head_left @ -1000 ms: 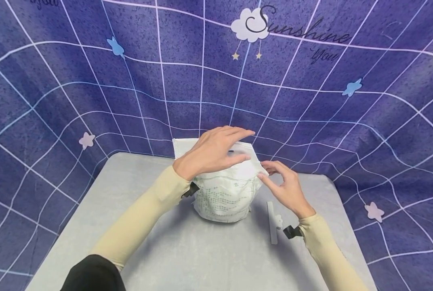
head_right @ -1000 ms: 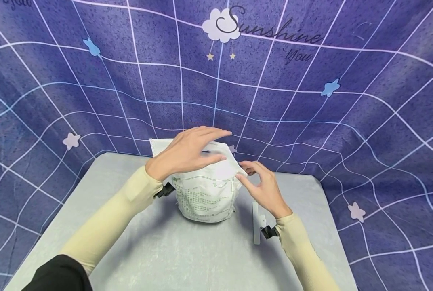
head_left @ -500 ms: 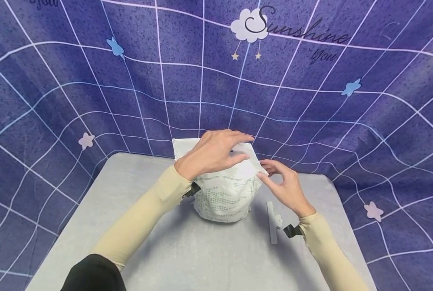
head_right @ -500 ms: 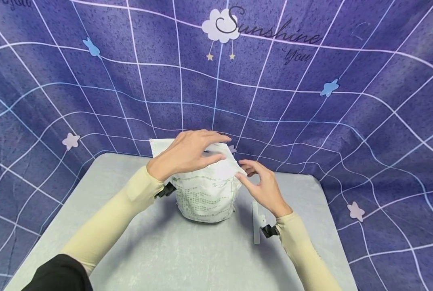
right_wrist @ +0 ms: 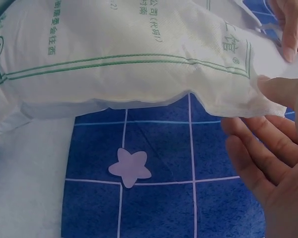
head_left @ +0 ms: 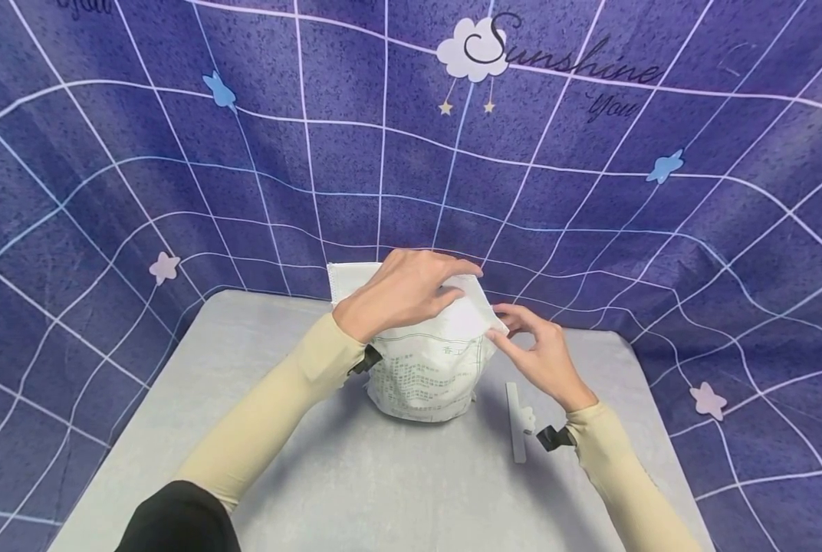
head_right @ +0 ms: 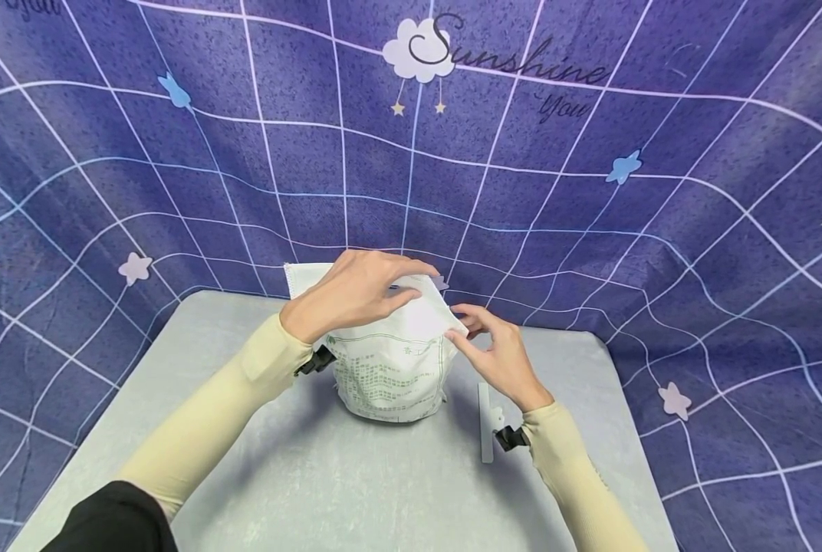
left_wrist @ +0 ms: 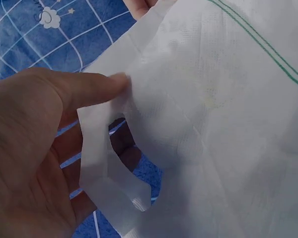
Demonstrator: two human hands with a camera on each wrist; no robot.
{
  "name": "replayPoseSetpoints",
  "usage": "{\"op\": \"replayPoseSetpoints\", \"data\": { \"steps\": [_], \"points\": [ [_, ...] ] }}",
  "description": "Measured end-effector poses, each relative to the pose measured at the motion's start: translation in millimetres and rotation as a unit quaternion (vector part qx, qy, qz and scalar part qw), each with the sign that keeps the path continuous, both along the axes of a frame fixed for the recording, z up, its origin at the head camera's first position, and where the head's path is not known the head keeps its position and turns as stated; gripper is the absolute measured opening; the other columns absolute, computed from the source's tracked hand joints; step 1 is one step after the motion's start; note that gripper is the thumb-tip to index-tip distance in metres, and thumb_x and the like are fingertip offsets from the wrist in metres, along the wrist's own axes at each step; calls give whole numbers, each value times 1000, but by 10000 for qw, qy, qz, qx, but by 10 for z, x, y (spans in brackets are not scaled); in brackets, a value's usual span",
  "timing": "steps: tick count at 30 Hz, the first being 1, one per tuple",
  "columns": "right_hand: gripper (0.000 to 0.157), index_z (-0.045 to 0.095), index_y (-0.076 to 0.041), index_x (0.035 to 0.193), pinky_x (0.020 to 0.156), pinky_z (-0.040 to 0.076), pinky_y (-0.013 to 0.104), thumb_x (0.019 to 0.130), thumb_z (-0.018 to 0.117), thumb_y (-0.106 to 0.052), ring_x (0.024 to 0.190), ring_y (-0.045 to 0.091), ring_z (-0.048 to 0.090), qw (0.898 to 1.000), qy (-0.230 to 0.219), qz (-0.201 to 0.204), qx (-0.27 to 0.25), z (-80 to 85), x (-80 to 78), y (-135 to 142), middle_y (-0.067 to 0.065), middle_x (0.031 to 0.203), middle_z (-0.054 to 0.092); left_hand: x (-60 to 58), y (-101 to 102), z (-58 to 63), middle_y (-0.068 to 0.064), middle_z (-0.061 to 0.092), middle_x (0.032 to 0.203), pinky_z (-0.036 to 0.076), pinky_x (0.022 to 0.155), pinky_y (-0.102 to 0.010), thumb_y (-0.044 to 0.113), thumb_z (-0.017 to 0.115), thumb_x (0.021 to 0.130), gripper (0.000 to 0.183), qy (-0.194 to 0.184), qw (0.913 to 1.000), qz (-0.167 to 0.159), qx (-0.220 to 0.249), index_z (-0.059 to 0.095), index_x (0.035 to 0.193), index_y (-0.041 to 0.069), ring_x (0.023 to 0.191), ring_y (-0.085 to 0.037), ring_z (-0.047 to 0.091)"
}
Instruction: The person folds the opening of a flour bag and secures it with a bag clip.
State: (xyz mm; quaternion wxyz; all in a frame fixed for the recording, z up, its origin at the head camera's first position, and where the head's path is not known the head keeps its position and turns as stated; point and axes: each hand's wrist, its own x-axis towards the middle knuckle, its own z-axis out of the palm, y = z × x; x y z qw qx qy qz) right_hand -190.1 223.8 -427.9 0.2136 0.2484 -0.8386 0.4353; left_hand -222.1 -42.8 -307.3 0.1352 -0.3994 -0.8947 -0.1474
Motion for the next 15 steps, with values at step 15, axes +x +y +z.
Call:
{"op": "replayPoseSetpoints", "data": {
  "steps": [15],
  "points": [
    [31,80,-5,117,85,57,17,88,87,0,82,10,72,9993,298,-60,-208,-72,-13,-1,4,93,79,-17,-10,-9,7,80,116,46,53,-27,9,65,105,29,-363,9990,-174,185,82,123,23,67,-12,56]
  ]
}}
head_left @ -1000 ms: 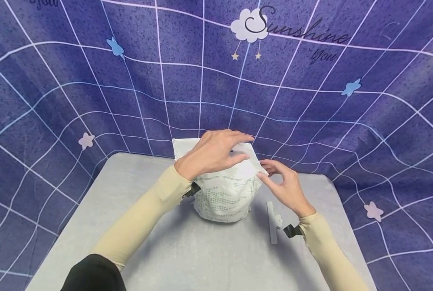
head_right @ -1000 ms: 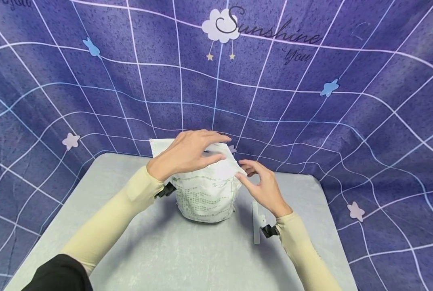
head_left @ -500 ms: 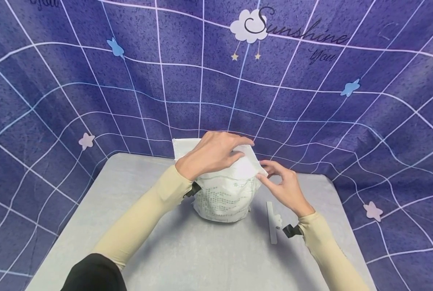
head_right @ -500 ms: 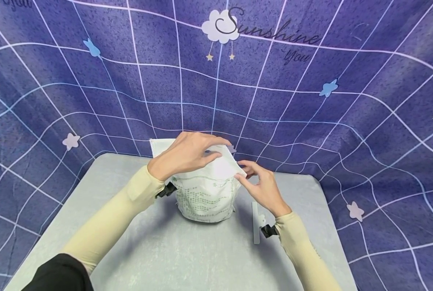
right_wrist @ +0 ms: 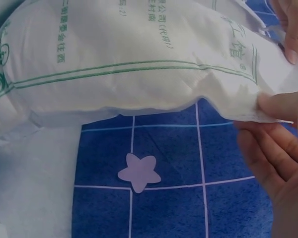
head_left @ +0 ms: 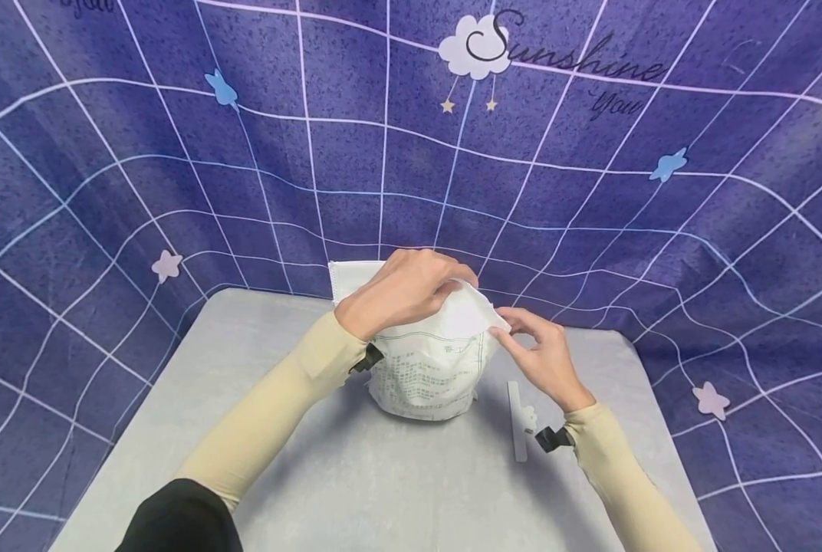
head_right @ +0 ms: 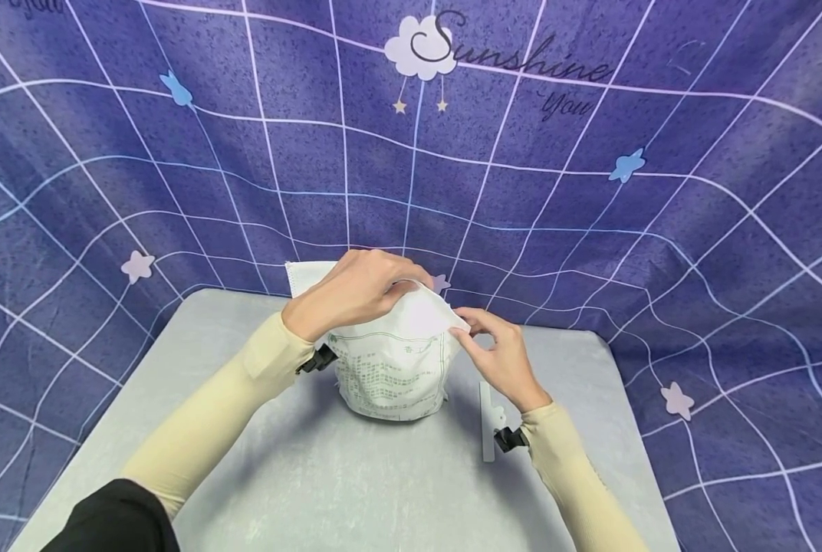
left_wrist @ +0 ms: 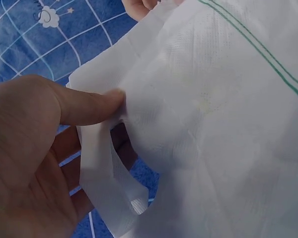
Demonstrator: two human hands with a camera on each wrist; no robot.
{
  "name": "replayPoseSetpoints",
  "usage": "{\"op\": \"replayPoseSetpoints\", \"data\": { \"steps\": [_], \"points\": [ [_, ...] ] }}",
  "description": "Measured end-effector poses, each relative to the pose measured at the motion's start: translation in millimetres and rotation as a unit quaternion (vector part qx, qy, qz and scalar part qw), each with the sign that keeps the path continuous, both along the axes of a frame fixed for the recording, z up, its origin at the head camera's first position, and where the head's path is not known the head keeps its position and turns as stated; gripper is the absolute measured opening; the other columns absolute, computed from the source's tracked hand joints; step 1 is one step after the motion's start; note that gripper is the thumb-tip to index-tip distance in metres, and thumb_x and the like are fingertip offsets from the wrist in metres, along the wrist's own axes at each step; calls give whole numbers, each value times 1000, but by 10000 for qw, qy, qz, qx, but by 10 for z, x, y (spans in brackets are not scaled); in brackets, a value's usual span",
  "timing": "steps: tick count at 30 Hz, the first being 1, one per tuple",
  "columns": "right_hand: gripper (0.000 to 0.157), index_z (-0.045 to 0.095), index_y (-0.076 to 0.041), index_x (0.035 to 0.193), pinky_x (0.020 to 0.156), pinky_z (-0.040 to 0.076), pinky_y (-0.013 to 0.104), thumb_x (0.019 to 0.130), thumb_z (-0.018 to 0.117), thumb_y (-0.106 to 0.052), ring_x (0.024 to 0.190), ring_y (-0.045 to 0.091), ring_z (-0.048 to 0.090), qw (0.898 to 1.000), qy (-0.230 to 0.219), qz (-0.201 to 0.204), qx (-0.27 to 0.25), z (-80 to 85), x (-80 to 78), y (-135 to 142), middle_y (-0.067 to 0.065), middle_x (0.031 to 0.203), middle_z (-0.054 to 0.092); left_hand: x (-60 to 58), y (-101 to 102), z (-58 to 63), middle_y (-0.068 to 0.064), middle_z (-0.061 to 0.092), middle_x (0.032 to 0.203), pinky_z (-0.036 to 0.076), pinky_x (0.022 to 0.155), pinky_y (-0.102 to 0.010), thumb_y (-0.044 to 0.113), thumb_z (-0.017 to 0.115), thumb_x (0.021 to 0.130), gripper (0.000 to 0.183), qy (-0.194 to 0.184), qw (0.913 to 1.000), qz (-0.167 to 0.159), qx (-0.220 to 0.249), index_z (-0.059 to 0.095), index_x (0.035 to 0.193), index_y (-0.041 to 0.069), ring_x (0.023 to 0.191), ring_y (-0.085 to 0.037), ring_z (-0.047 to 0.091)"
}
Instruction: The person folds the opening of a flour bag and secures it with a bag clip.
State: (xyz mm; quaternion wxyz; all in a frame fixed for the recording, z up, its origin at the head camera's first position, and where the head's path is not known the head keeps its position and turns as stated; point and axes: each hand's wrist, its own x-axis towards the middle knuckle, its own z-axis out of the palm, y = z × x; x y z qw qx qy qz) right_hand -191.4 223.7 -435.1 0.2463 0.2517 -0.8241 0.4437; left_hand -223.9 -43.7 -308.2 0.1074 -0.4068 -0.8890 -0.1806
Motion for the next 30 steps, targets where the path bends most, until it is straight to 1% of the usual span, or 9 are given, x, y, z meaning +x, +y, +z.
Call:
{"op": "replayPoseSetpoints", "data": {
  "steps": [6,11,14,16,19,22,24,27,30],
  "points": [
    [31,82,-4,111,87,55,17,85,84,12,87,9,71,9971,546,178,-500,-39,13,-18,10,103,80,-25,10,-2,7,80,111,51,59,-27,6,66,103,28,-28,9998,-133,132,83,116,24,74,-11,61],
    [28,81,6,96,90,56,21,79,76,27,94,27,70,9871,1138,583,-965,6,54,-106,22,99,75,-37,9,10,7,81,109,50,59,-28,3,68,100,29,35,9997,-221,138,84,111,25,70,-12,57],
    [26,80,10,92,91,57,26,77,75,30,95,35,69,9833,1300,749,-1028,39,74,-157,26,99,73,-41,7,12,8,81,109,49,58,-27,1,67,99,31,14,9995,-276,172,84,108,24,69,-11,56],
    [26,80,9,93,90,58,28,77,76,30,96,35,69,9832,1293,796,-1018,26,69,-164,26,100,73,-46,4,11,8,81,108,49,57,-26,-2,66,97,33,-28,9993,-311,206,84,105,23,68,-10,55],
    [28,81,6,98,88,59,27,79,77,26,98,31,70,9852,1076,915,-976,-25,50,-131,24,104,74,-58,-1,6,8,81,108,46,54,-26,-7,62,94,37,-77,9991,-329,241,84,102,22,64,-10,51],
    [30,81,3,106,88,59,23,83,76,22,103,24,70,9868,564,1167,-967,-67,42,-70,23,110,74,-69,-4,2,8,80,109,43,52,-26,-10,58,91,42,-151,9989,-334,281,84,101,21,63,-10,49],
    [27,80,4,111,87,59,22,90,70,19,105,19,69,9859,140,1329,-1011,-75,43,-29,22,114,73,-72,-4,1,9,80,111,43,53,-26,-10,58,91,42,-182,9989,-325,297,84,101,21,65,-10,50],
    [24,78,6,113,87,59,25,103,58,12,106,17,69,9814,-438,1483,-1135,-57,42,11,24,117,71,-69,-4,6,10,80,113,42,52,-26,-10,58,92,42,-216,9988,-311,306,84,101,21,64,-10,48],
    [26,77,7,109,84,60,27,109,51,5,98,16,69,9772,-834,1501,-1246,-32,27,24,24,115,71,-67,-4,11,10,79,111,40,51,-26,-9,57,92,42,-229,9989,-290,290,84,101,21,62,-9,44]
  ]
}}
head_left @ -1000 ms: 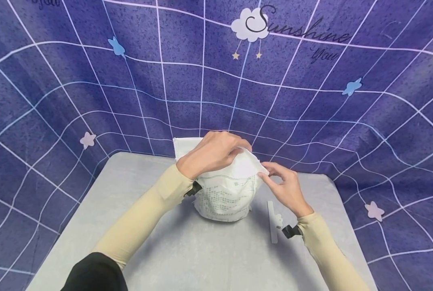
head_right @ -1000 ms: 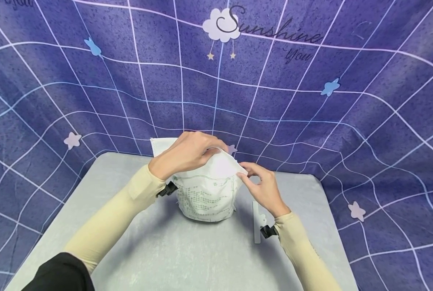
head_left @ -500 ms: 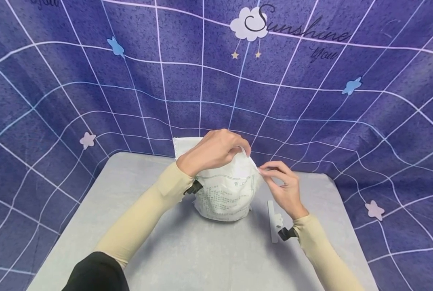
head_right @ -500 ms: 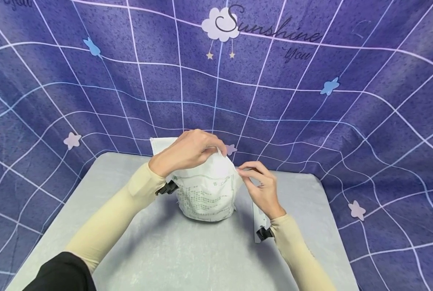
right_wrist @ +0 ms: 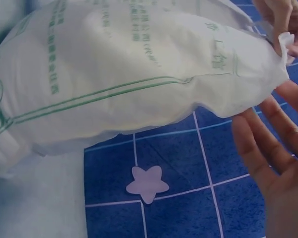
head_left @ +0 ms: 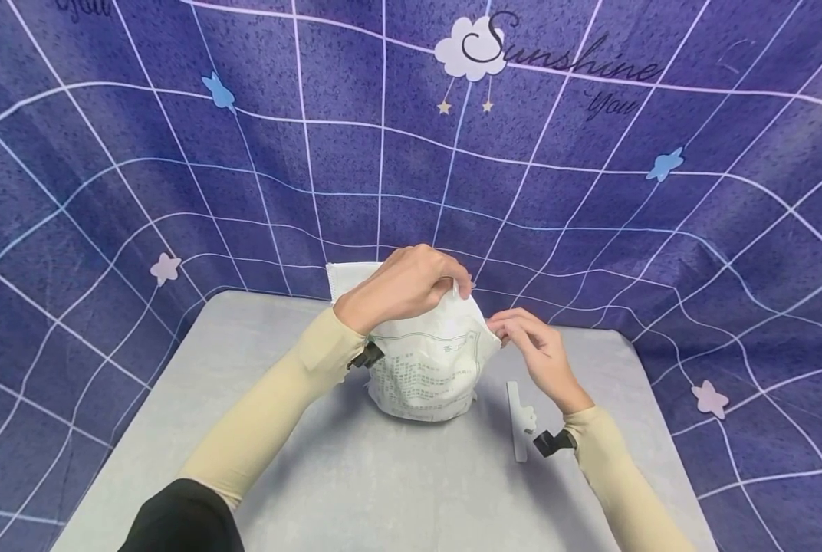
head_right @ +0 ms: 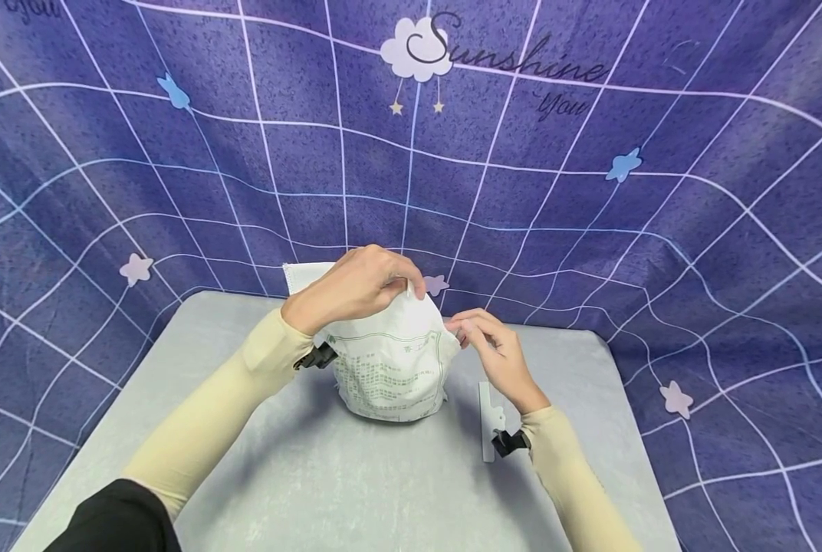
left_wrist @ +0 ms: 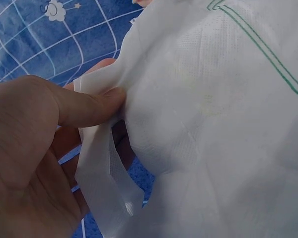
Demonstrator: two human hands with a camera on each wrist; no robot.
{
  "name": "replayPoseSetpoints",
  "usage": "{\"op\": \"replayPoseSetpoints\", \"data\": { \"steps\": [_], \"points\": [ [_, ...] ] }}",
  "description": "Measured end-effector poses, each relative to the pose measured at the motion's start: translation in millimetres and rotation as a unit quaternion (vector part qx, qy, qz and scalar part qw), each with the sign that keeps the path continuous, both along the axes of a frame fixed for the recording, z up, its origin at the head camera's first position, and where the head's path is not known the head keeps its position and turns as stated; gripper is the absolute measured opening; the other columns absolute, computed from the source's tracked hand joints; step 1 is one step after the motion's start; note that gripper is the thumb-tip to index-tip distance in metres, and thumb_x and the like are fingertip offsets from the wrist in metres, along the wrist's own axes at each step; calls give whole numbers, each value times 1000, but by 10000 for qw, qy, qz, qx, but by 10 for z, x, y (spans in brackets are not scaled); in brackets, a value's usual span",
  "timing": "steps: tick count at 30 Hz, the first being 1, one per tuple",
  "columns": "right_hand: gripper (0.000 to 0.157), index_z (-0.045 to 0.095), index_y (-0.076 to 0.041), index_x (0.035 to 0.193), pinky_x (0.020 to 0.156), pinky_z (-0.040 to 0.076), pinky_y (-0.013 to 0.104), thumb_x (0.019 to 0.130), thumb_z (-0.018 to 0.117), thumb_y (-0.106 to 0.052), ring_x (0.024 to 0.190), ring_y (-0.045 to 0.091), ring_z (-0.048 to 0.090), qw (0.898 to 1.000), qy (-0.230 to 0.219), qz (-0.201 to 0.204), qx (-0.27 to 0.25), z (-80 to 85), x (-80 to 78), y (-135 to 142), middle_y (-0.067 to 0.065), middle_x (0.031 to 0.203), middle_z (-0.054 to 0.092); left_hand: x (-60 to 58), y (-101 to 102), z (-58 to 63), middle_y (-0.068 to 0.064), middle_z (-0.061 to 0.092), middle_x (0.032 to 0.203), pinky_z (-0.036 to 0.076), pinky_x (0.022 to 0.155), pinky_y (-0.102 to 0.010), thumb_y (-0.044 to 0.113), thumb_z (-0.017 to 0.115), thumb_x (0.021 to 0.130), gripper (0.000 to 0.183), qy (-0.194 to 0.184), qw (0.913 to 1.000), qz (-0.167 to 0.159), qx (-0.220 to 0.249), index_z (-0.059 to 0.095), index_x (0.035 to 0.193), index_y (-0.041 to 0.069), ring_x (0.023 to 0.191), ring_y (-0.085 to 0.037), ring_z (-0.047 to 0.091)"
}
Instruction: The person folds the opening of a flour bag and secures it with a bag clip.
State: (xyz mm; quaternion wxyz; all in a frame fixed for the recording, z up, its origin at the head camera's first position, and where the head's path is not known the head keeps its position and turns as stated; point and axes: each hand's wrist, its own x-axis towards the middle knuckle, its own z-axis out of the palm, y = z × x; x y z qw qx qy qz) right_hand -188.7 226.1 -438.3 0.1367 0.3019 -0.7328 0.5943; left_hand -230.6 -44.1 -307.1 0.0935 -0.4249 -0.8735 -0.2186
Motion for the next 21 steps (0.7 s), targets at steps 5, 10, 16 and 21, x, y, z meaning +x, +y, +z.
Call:
{"op": "replayPoseSetpoints", "data": {
  "steps": [5,10,16,21],
  "points": [
    [16,77,7,106,83,60,24,106,61,4,96,14,69,9995,-300,-51,-29,27,-38,-7,21,108,73,0,1,5,11,78,105,37,50,-27,-8,56,92,42,-54,10000,23,-20,84,100,23,60,-8,39],
    [15,74,9,114,89,59,22,103,65,6,99,10,72,9982,-594,37,-13,25,-84,-5,9,108,76,-11,0,0,11,77,101,37,50,-27,-7,56,92,42,-140,9999,41,-35,84,100,24,60,-8,38],
    [22,71,10,123,89,57,21,102,65,6,97,10,70,9955,-910,259,35,43,-113,-11,2,110,76,-17,-7,12,11,75,97,35,50,-27,-7,56,92,43,-226,9997,48,-22,84,100,25,59,-8,35],
    [26,69,11,126,88,57,23,101,67,6,99,13,70,9934,-1079,374,72,75,-118,-26,3,111,76,-18,-15,27,11,74,94,34,50,-27,-7,57,92,43,-274,9996,36,-10,84,101,25,59,-9,33]
  ]
}}
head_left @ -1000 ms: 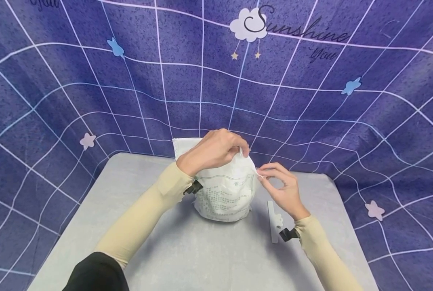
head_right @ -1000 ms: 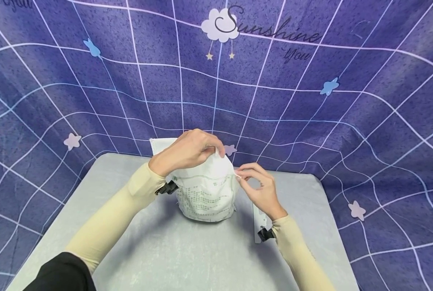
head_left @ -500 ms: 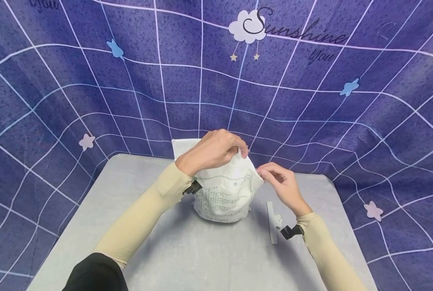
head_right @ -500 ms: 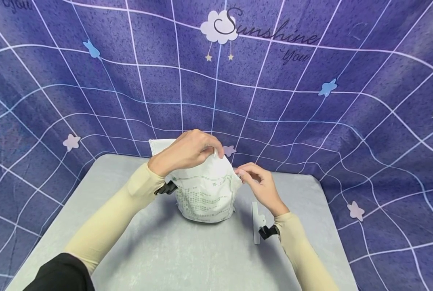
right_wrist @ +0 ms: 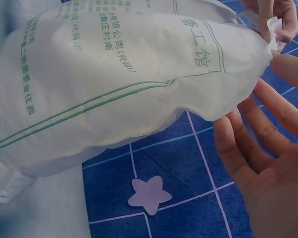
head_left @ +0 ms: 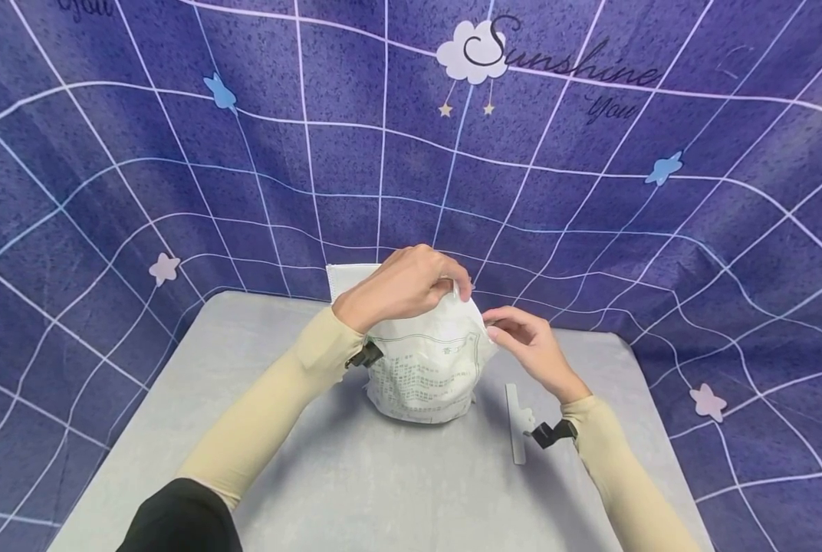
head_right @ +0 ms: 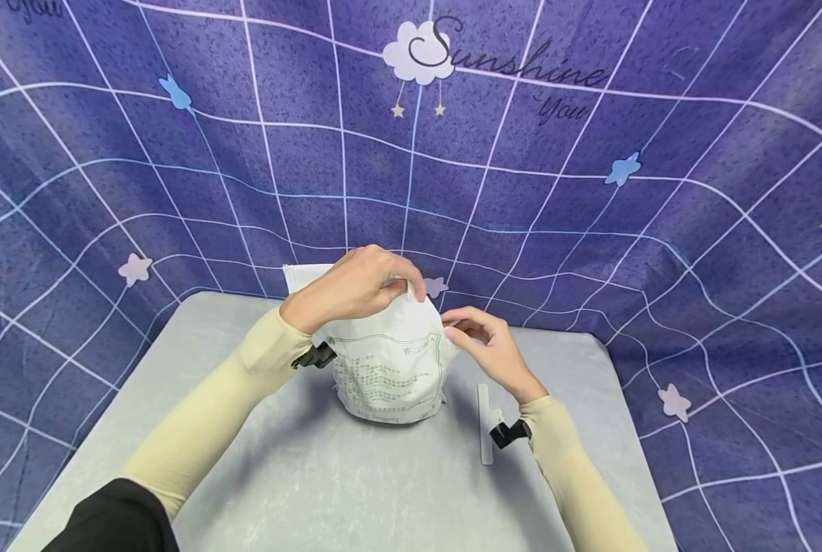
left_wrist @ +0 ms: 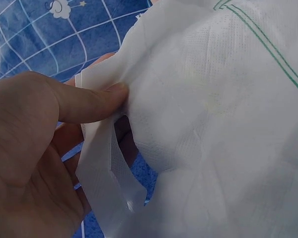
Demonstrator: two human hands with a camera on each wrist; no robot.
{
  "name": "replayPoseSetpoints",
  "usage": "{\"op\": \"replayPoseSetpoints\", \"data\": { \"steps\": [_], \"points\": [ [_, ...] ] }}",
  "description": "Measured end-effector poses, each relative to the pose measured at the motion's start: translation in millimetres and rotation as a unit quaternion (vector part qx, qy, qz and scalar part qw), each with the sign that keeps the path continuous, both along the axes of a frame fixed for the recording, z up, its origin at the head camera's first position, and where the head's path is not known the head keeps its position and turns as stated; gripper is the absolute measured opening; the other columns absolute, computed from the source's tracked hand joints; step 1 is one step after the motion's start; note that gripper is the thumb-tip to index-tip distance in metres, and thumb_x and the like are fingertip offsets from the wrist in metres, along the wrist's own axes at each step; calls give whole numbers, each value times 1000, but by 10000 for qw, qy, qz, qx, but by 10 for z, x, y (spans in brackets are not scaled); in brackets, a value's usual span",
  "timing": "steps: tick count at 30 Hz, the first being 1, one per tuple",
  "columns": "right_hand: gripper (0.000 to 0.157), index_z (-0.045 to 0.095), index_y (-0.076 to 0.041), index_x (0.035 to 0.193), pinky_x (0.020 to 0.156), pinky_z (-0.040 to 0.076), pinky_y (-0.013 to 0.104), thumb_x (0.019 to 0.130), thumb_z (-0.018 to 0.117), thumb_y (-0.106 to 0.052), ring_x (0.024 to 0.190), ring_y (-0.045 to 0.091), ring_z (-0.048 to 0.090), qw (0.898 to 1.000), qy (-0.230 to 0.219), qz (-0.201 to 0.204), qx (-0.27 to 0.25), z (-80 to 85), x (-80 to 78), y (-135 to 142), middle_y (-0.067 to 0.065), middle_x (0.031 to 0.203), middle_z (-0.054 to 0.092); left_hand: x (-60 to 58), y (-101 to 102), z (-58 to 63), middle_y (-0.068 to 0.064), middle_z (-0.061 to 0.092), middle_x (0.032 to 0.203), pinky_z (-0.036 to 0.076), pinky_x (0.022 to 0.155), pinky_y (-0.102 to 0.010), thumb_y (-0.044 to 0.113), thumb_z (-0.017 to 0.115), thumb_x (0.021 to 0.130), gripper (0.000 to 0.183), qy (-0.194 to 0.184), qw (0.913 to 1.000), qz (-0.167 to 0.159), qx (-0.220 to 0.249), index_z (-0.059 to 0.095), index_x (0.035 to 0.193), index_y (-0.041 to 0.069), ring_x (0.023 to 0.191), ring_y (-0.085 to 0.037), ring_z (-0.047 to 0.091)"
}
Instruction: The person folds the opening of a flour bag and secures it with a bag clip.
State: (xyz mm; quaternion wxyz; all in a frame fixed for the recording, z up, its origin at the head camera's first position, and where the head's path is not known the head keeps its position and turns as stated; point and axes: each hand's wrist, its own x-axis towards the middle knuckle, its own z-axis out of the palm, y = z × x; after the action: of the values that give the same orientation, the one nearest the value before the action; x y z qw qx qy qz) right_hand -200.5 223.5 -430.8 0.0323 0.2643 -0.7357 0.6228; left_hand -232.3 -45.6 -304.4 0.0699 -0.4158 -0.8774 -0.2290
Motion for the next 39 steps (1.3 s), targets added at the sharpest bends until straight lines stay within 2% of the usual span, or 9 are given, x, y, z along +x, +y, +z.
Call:
{"op": "replayPoseSetpoints", "data": {
  "steps": [8,13,23,29,34,39],
  "points": [
    [29,68,7,131,97,56,24,103,66,1,111,13,70,9992,-75,106,383,21,-16,-19,1,120,75,-14,-6,-4,9,71,87,34,51,-27,-7,57,91,43,-70,10000,-33,48,84,100,25,58,-9,32],
    [26,70,6,129,100,55,24,104,65,-2,112,11,70,9977,-85,144,654,33,-26,-51,8,122,76,-12,-16,-5,11,75,95,35,51,-27,-6,58,92,41,-86,9999,-74,101,84,100,25,57,-8,32],
    [12,77,3,109,100,54,23,102,69,-1,102,8,72,9972,142,-328,660,-4,-59,-148,16,106,78,-16,-26,-13,15,78,108,36,49,-27,-5,58,93,41,-141,9998,-35,104,83,99,26,58,-9,33],
    [8,79,4,103,94,56,22,99,72,0,96,9,74,9971,185,-549,495,-19,-53,-177,16,101,78,-24,-30,-15,14,76,103,36,49,-27,-3,59,95,39,-112,9999,-6,82,83,99,27,58,-9,34],
    [8,79,4,101,92,57,20,99,73,1,94,8,73,9962,211,-724,431,-29,-51,-199,14,98,78,-11,-54,10,13,74,102,36,47,-29,5,56,96,37,-133,9999,63,-28,83,105,29,56,-9,36],
    [8,80,4,101,92,56,19,99,73,0,92,6,73,9950,209,-863,450,-41,-62,-208,17,97,78,59,-20,52,19,76,108,43,54,-31,23,53,93,36,-92,9994,329,-113,81,113,34,66,-7,55]
  ]
}}
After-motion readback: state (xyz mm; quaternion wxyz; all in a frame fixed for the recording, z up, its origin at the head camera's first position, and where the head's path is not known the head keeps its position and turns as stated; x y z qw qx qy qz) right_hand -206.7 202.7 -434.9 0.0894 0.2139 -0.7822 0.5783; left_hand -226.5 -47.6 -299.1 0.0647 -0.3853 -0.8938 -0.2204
